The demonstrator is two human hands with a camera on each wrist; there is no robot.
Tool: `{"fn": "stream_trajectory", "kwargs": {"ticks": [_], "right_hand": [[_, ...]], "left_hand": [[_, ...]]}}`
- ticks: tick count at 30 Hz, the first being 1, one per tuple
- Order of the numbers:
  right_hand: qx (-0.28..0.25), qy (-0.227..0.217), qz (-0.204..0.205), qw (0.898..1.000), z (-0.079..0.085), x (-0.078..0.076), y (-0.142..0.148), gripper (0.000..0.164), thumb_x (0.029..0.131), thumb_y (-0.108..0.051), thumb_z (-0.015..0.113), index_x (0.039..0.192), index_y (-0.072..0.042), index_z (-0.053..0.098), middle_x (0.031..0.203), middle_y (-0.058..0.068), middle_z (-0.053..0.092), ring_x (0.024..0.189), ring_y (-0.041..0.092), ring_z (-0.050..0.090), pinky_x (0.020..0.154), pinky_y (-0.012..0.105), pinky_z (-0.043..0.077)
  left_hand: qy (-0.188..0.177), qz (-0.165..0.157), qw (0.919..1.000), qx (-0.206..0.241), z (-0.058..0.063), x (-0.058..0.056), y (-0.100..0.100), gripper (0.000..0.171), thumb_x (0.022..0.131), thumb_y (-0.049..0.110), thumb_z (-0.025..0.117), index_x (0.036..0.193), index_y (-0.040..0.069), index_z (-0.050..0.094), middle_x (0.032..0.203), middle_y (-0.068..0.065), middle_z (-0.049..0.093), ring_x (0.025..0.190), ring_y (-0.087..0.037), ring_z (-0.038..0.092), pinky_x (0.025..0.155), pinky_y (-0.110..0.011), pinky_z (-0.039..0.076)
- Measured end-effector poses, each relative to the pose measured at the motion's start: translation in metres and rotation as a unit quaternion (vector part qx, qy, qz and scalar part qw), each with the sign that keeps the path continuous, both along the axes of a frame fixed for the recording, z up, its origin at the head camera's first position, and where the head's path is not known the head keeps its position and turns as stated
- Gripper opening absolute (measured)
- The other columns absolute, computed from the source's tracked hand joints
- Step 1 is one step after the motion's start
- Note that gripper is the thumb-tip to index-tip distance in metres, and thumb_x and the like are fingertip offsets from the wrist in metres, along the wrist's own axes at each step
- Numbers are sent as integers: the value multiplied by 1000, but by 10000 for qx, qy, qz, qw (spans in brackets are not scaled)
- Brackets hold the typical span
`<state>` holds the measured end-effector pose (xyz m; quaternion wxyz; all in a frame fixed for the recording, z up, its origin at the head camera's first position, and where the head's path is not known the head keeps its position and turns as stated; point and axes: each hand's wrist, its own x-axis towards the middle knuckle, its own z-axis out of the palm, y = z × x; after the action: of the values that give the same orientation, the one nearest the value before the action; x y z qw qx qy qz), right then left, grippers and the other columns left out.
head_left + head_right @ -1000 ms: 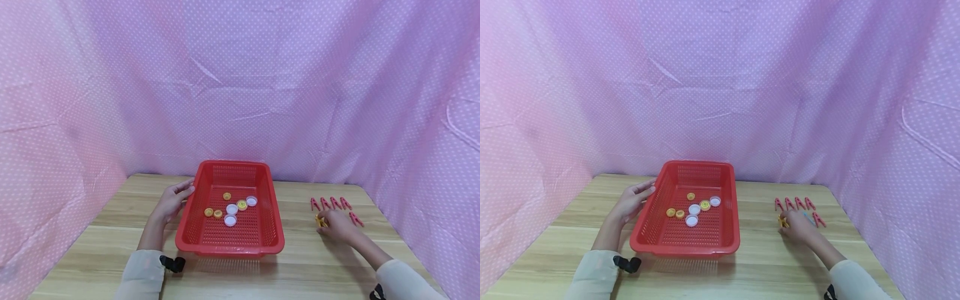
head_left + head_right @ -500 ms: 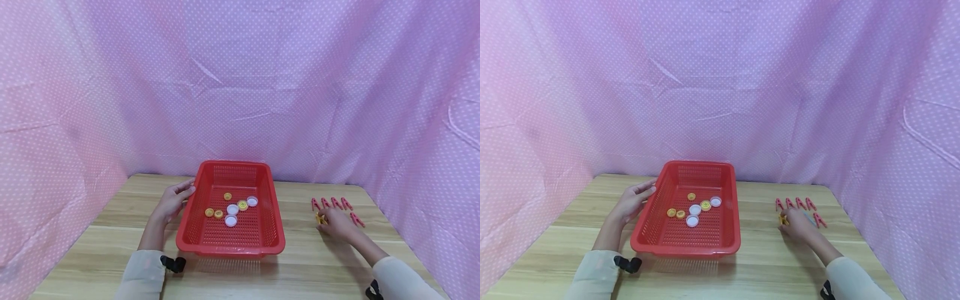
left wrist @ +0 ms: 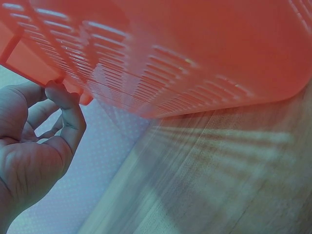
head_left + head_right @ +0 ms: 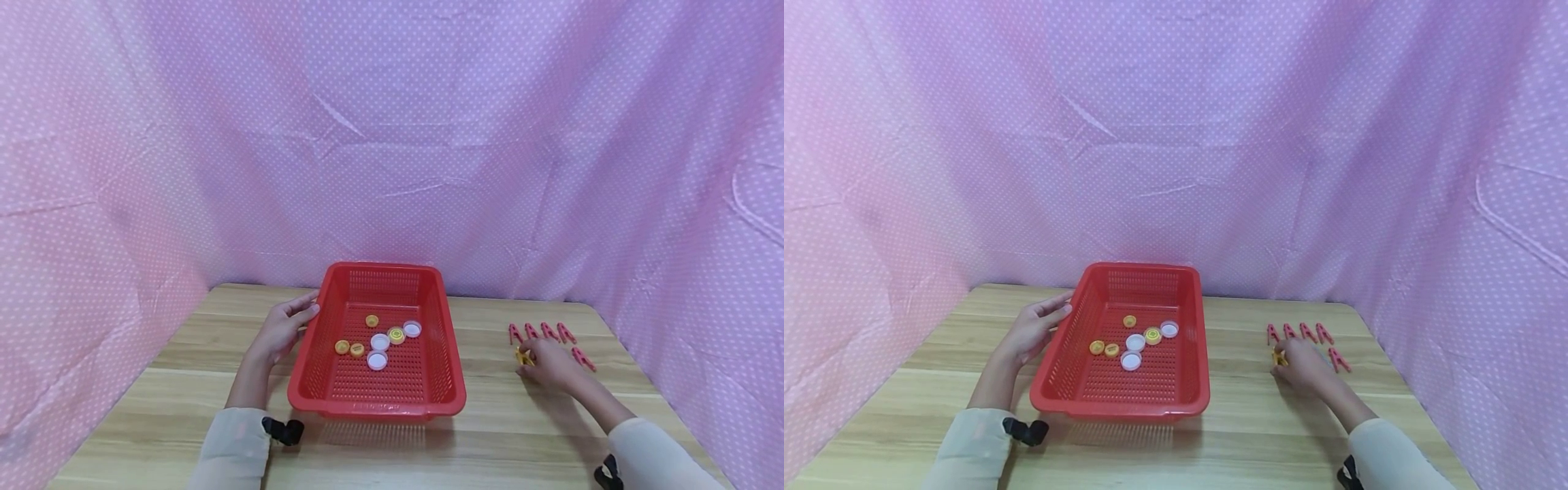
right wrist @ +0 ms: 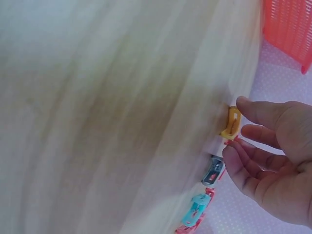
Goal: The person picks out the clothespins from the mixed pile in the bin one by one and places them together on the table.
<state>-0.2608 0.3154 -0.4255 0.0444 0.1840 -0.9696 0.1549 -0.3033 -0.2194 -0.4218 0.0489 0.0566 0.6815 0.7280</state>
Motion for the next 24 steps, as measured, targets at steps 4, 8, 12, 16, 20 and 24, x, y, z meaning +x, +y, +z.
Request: {"fn": "stream_trajectory", "kwargs": {"ticks": [4, 8, 12, 16, 20, 24], "right_hand": [[-197, -85, 60, 9998, 7, 0, -2, 28, 79, -10, 85, 100, 3, 72, 71, 0, 55, 62, 12, 45, 53, 28, 37], [-255, 117, 235, 9993, 17, 0, -6, 24, 79, -6, 83, 100, 3, 73, 75, 1, 60, 66, 12, 49, 57, 29, 42], [-257, 281, 334, 9987, 28, -3, -13, 13, 83, -6, 80, 90, -1, 70, 74, 2, 59, 65, 10, 49, 57, 30, 43], [-254, 392, 350, 9983, 40, -6, -23, 13, 89, -10, 76, 94, 0, 70, 75, 3, 61, 65, 11, 54, 59, 30, 48], [-57, 495, 260, 9984, 52, -7, -38, 31, 93, -16, 75, 112, 7, 70, 92, 12, 70, 81, 23, 65, 74, 44, 57], [-6, 544, 102, 9985, 62, -9, -53, 36, 95, -21, 73, 119, 5, 68, 104, 19, 72, 95, 35, 70, 82, 53, 58]], "left_hand": [[15, 4, 10000, -52, 1, 0, 1, 54, 104, 18, 61, 155, 5, 44, 130, -14, 59, 99, -13, 69, 84, -34, 61], [17, 4, 9999, -110, 1, -2, 0, 54, 104, 20, 62, 154, 8, 46, 130, -14, 59, 100, -15, 69, 84, -35, 61], [39, -20, 9998, -173, 2, -3, 0, 54, 104, 21, 62, 154, 7, 45, 127, -13, 60, 99, -14, 69, 84, -34, 61], [46, 0, 9997, -248, 2, -4, -1, 54, 104, 20, 61, 153, 5, 46, 123, -10, 61, 97, -13, 68, 83, -32, 61], [38, 28, 9994, -344, 6, -2, -2, 53, 105, 19, 60, 153, 4, 46, 121, -9, 60, 95, -11, 67, 82, -31, 61], [116, 7, 9980, -621, 13, 2, -4, 53, 106, 24, 59, 153, 3, 46, 130, -17, 61, 97, -12, 68, 84, -32, 60]]}}
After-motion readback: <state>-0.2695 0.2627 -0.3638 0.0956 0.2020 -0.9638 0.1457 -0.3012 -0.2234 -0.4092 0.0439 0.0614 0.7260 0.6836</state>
